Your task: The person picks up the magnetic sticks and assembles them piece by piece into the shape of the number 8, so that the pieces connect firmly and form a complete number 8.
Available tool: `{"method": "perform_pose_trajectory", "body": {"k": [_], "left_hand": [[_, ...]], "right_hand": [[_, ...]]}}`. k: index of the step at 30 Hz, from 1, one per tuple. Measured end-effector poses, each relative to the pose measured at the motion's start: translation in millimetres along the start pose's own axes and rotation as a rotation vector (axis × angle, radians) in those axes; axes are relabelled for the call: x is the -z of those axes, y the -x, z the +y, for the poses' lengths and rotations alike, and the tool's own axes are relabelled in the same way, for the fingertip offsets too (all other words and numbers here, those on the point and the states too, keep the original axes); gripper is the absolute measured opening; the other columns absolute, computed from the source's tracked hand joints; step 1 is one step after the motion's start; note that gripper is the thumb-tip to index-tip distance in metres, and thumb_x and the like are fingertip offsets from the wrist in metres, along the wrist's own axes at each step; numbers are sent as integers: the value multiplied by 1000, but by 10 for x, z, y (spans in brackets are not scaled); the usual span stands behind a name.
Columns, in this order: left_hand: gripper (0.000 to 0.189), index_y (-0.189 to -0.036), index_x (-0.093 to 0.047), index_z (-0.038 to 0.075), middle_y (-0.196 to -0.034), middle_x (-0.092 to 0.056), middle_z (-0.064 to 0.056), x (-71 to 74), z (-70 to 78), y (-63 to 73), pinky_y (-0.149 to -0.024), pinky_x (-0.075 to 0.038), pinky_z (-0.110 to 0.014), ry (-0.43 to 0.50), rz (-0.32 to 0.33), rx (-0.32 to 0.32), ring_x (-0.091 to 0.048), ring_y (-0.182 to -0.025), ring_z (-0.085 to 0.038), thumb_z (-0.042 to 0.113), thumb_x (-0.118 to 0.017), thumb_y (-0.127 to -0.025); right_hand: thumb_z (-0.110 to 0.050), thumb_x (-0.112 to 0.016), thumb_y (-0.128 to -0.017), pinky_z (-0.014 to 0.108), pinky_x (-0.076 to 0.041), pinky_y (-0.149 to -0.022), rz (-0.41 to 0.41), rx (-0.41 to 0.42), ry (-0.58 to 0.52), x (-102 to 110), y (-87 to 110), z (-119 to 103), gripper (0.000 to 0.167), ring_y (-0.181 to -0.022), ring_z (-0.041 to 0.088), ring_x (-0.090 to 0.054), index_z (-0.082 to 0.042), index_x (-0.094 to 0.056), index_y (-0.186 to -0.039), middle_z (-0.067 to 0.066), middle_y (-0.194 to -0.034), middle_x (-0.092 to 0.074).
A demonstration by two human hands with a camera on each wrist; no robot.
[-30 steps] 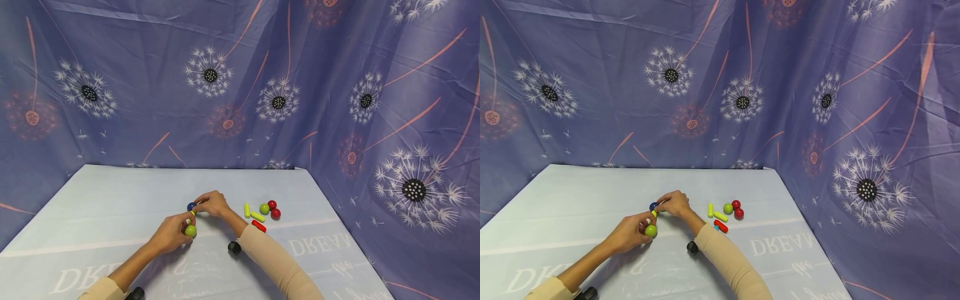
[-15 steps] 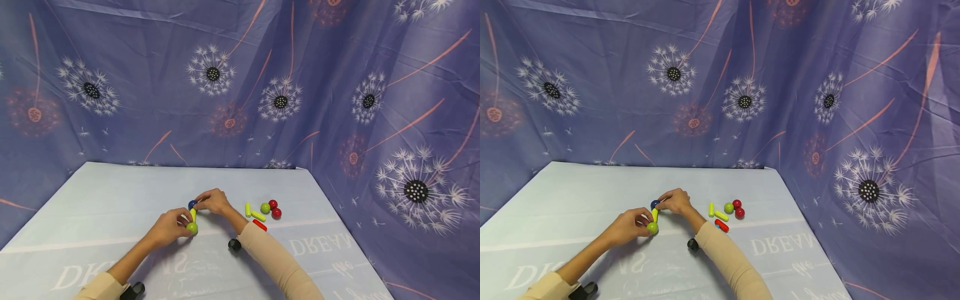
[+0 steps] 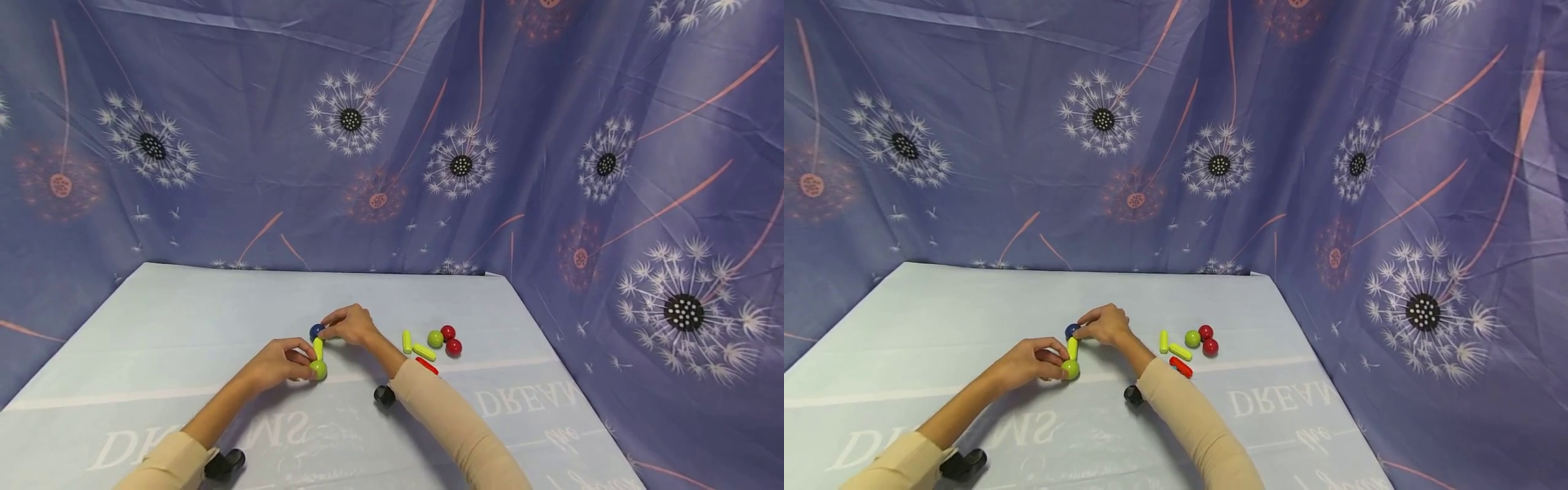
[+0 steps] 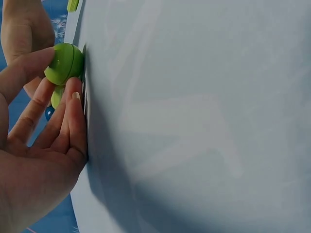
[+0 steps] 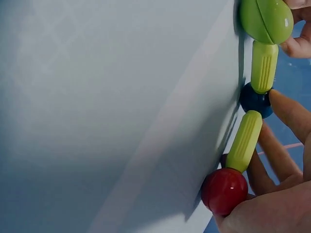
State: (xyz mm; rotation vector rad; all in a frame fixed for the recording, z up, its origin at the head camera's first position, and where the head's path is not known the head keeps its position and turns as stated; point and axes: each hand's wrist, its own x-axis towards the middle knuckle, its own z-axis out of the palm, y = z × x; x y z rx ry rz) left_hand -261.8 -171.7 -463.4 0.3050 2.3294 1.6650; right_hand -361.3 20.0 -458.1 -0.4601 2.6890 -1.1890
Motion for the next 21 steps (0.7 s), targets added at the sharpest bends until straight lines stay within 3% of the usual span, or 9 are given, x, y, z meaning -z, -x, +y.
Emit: {"method": "perform_pose_trajectory", "body": {"k": [6, 14, 21], "left_hand": [[33, -107, -67, -3, -99, -75, -16, 23, -18, -39, -69, -55, -34, 6, 0, 1, -68, -83, -15, 9, -83, -80], [33, -107, -67, -1, -101, -76, -13, 30, -33, -58, -70, -55, -33, 5, -5, 18, -69, -87, -15, 11, -83, -81], [34, -109, -67, 0, -101, -75, -13, 16, -55, -35, -71, -54, -33, 17, 5, 10, -68, -87, -15, 12, -82, -82]], "right_hand": [[-32, -86, -80, 29, -55, -78, 71, 28, -6, 132, 26, -22, 37, -92, 15, -69, -15, -79, -112, 2, -105, -76], [-30, -83, -82, 39, -54, -88, 149, 50, 22, 461, 180, 17, 28, -95, 19, -68, -17, -79, -107, 2, -98, -77], [-29, -82, -85, 36, -54, -79, 122, 57, 66, 657, 375, 95, 27, -93, 20, -67, -18, -78, -109, 2, -98, -76]]}}
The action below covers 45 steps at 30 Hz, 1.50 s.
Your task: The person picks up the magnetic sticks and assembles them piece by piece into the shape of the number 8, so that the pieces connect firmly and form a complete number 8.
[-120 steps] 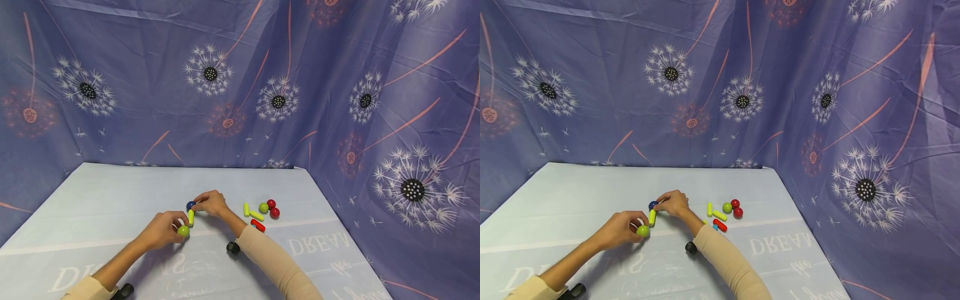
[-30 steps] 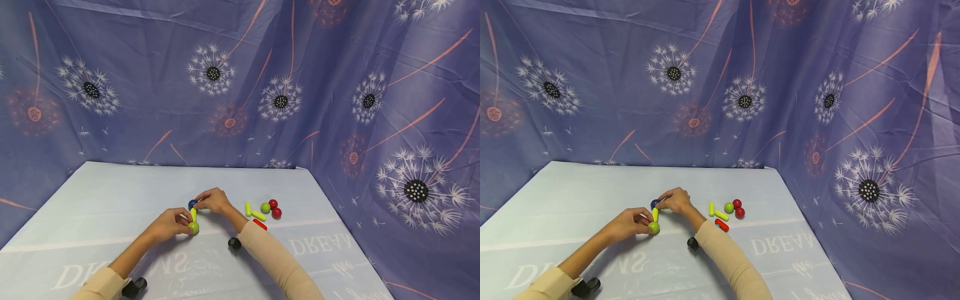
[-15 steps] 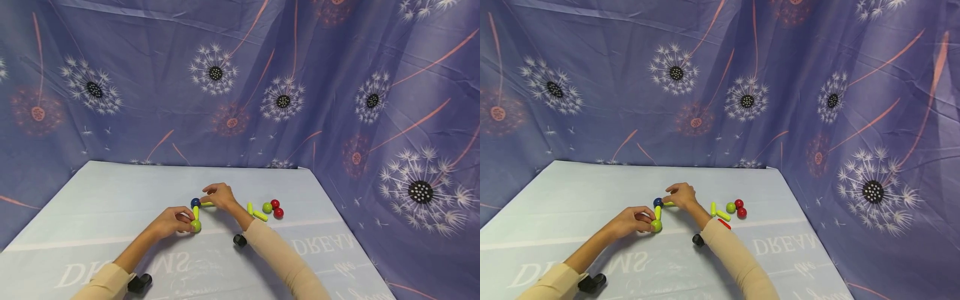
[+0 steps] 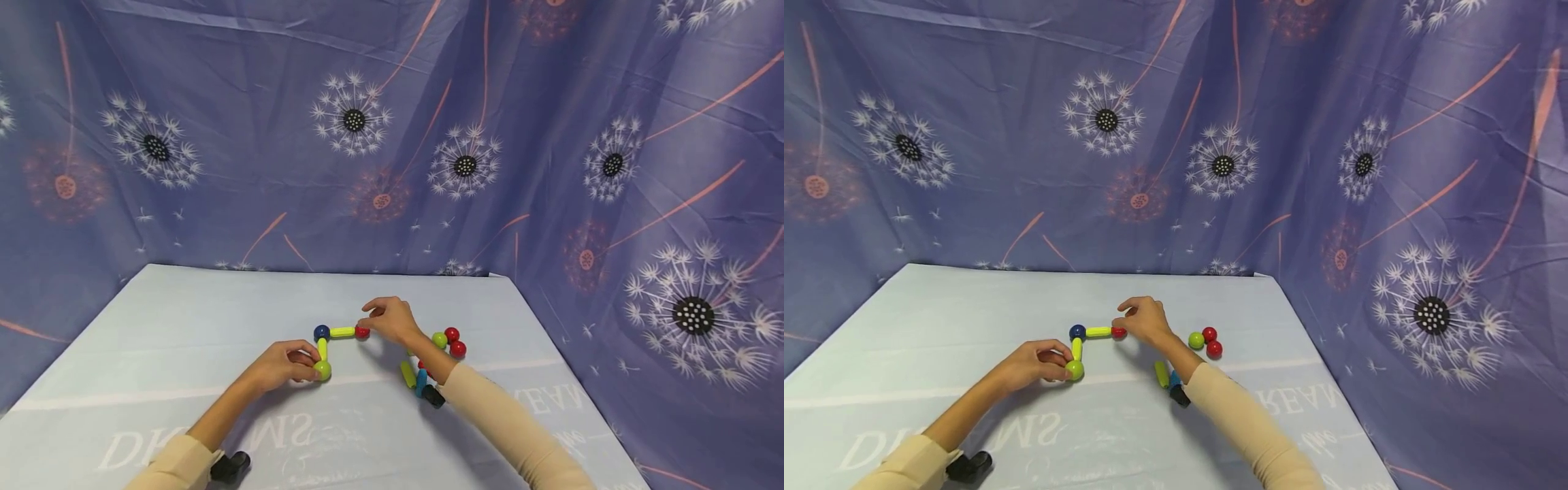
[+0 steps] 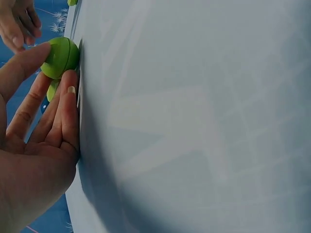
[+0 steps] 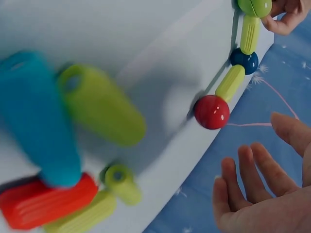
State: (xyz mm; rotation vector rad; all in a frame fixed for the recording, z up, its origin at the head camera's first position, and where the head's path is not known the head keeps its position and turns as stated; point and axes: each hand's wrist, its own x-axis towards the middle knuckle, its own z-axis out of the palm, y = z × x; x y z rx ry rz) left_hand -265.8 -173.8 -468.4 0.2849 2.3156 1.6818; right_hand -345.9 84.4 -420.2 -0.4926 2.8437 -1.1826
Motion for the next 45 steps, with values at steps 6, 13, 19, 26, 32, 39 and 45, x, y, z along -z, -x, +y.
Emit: {"method": "perform_pose_trajectory", "body": {"k": [6, 13, 19, 26, 32, 39, 45], "left_hand": [[33, -111, -66, -2, -103, -74, -15, -50, -47, 26, -71, -55, -32, 47, -9, -20, -67, -87, -16, 10, -81, -84], [34, -112, -67, 0, -102, -74, -13, -65, -59, 11, -70, -55, -32, 46, -2, -22, -66, -86, -17, 12, -81, -84], [35, -114, -66, -2, -106, -73, -16, -52, -46, -4, -72, -56, -32, 68, 2, -11, -67, -90, -16, 10, -81, -85], [35, -114, -66, -1, -105, -74, -15, -69, -78, 2, -72, -56, -32, 67, 17, 8, -68, -89, -16, 11, -81, -84], [34, -113, -67, -1, -106, -74, -17, -60, -82, 7, -72, -56, -33, 62, 27, 2, -68, -89, -16, 11, -81, -84], [34, -113, -66, -1, -105, -74, -17, -42, -51, 5, -73, -56, -33, 56, 32, 2, -67, -89, -16, 11, -81, -84], [35, -113, -66, -1, -105, -73, -17, -6, -22, -8, -72, -56, -33, 45, 32, -14, -67, -89, -16, 12, -81, -85]], "right_hand": [[-28, -81, -85, 31, -52, -68, -21, 8, 39, 214, 249, 123, 26, -85, 17, -64, -17, -77, -109, 1, -90, -74], [-29, -80, -86, 31, -52, -65, -48, 24, 91, 377, 493, 343, 31, -79, 15, -63, -12, -76, -112, -1, -85, -74], [-29, -80, -87, 39, -47, -83, -81, 12, 129, 404, 616, 431, 31, -100, 24, -60, -11, -76, -111, -5, -85, -75], [-27, -80, -87, 30, -54, -66, -149, 52, 154, 390, 713, 473, 32, -74, 12, -66, -6, -75, -111, 3, -87, -75], [-25, -79, -87, 31, -54, -68, -168, 34, 185, 352, 764, 490, 27, -91, 23, -64, -9, -76, -109, 2, -88, -75], [-17, -80, -86, 27, -52, -62, -183, 53, 167, 354, 804, 481, 26, -81, 19, -64, -6, -75, -108, 1, -82, -72], [-13, -79, -86, 25, -51, -57, -188, 100, 195, 364, 804, 479, 23, -66, 10, -60, -7, -75, -108, 0, -80, -70]]}}
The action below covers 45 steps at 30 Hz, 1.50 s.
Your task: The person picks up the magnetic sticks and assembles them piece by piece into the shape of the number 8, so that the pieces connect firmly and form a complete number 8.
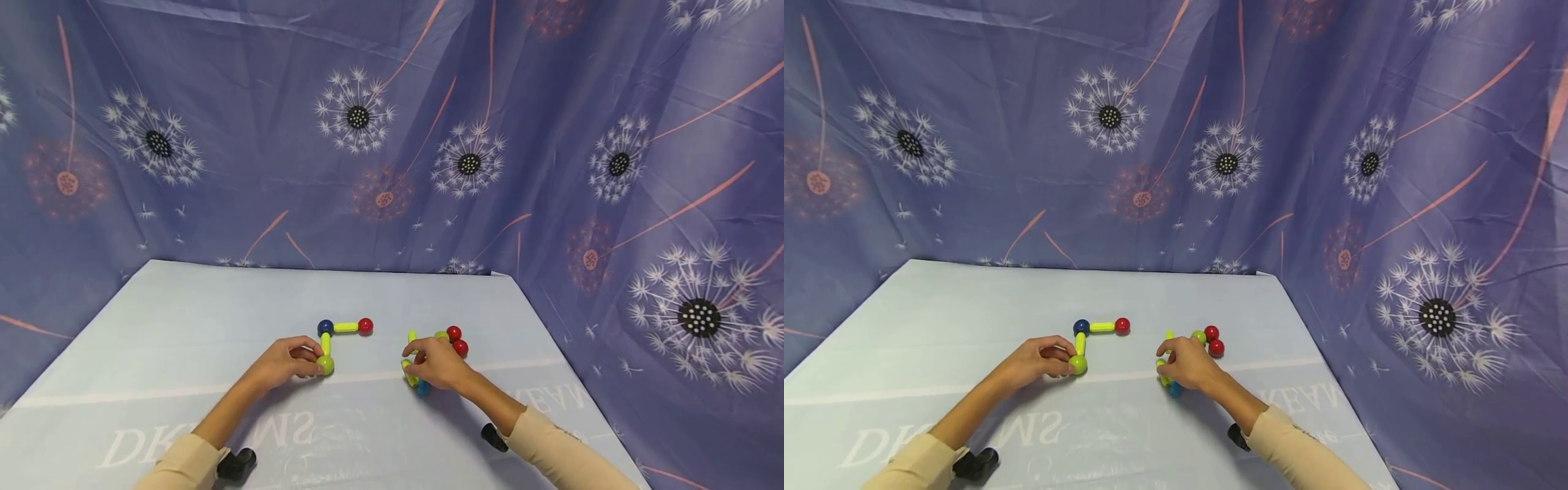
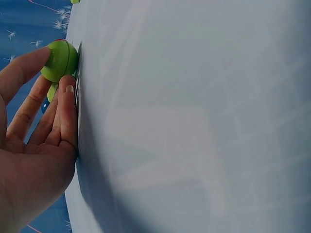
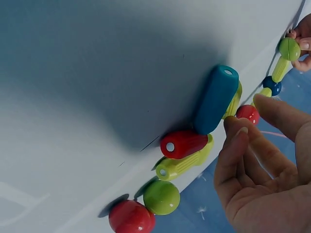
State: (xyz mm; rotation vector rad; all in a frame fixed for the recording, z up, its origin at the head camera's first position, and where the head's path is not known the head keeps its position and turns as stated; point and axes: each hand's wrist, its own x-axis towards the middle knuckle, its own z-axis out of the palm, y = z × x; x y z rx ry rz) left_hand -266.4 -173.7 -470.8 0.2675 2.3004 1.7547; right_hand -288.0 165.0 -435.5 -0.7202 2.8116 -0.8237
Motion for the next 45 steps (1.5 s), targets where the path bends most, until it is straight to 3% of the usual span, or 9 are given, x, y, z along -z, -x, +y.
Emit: {"method": "perform_pose_trajectory", "body": {"k": [23, 45], "left_hand": [[34, -114, -67, -1, -106, -73, -17, 8, 2, -13, -73, -56, -33, 3, 18, 14, -68, -90, -16, 12, -80, -85], [34, -112, -67, 2, -102, -74, -11, -28, 8, -4, -72, -55, -33, -10, 29, 56, -67, -87, -17, 14, -82, -84]], "right_hand": [[-24, -83, -84, 25, -52, -59, -55, -4, 63, -21, 1, 50, 38, -65, 7, -60, -12, -72, -118, -4, -78, -69], [-22, -83, -83, 24, -54, -63, -44, 3, 93, -121, 15, 64, 35, -69, 7, -65, -14, -73, -115, -1, -80, -74]]}}
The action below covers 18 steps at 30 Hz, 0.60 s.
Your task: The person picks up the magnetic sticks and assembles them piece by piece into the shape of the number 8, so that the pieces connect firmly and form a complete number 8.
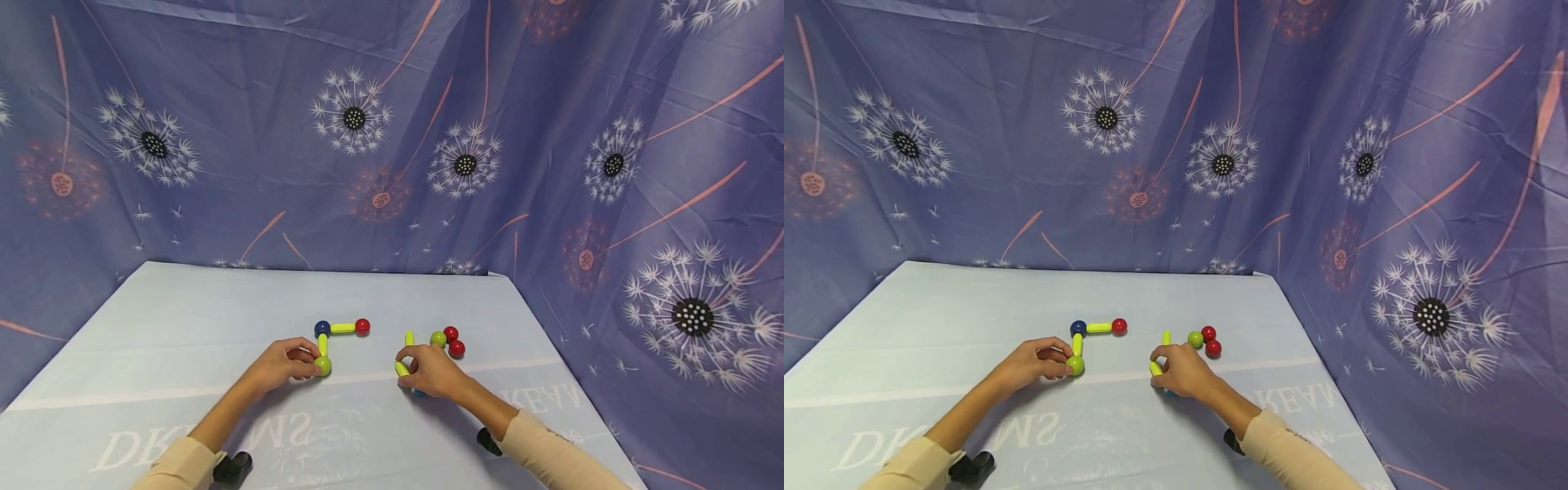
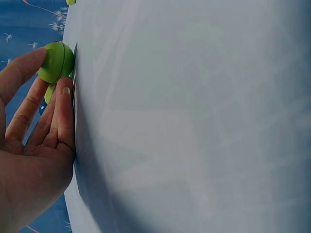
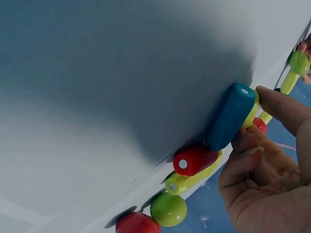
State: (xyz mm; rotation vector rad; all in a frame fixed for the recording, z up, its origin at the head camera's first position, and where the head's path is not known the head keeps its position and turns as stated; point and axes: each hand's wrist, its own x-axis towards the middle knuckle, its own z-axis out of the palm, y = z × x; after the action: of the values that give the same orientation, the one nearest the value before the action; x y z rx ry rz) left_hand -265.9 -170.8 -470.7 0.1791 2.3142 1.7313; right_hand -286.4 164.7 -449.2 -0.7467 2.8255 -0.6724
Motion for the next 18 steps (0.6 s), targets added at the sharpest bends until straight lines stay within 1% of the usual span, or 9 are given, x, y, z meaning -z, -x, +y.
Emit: {"method": "perform_pose_trajectory", "body": {"k": [3, 11, 15, 18], "left_hand": [[35, -113, -67, 1, -102, -74, -12, -2, -2, 3, -71, -55, -33, -1, -6, -20, -67, -86, -16, 14, -81, -84], [35, -114, -66, -1, -105, -74, -14, 7, -34, 17, -72, -56, -32, 14, -18, -26, -67, -87, -15, 13, -81, -85], [36, -114, -65, -1, -106, -73, -15, 13, -36, 11, -73, -56, -32, 17, -23, -39, -67, -88, -16, 14, -80, -86], [37, -115, -64, -2, -107, -73, -16, 9, -25, 9, -73, -56, -32, 19, -27, -49, -67, -89, -15, 14, -80, -86]], "right_hand": [[-22, -83, -83, 24, -54, -64, -5, 1, 0, -16, -1, -2, 35, -71, 7, -66, -14, -73, -115, -1, -81, -75], [-19, -80, -83, 22, -54, -62, 1, 9, -19, -28, -40, -52, 33, -70, 6, -66, -15, -73, -116, 0, -84, -76], [-17, -79, -82, 24, -55, -65, 22, 20, -38, -22, -84, -90, 34, -74, 8, -69, -17, -73, -116, 2, -88, -77], [-16, -80, -81, 30, -56, -72, 25, 12, -63, -17, -115, -128, 34, -79, 11, -70, -17, -73, -114, 3, -90, -78]]}}
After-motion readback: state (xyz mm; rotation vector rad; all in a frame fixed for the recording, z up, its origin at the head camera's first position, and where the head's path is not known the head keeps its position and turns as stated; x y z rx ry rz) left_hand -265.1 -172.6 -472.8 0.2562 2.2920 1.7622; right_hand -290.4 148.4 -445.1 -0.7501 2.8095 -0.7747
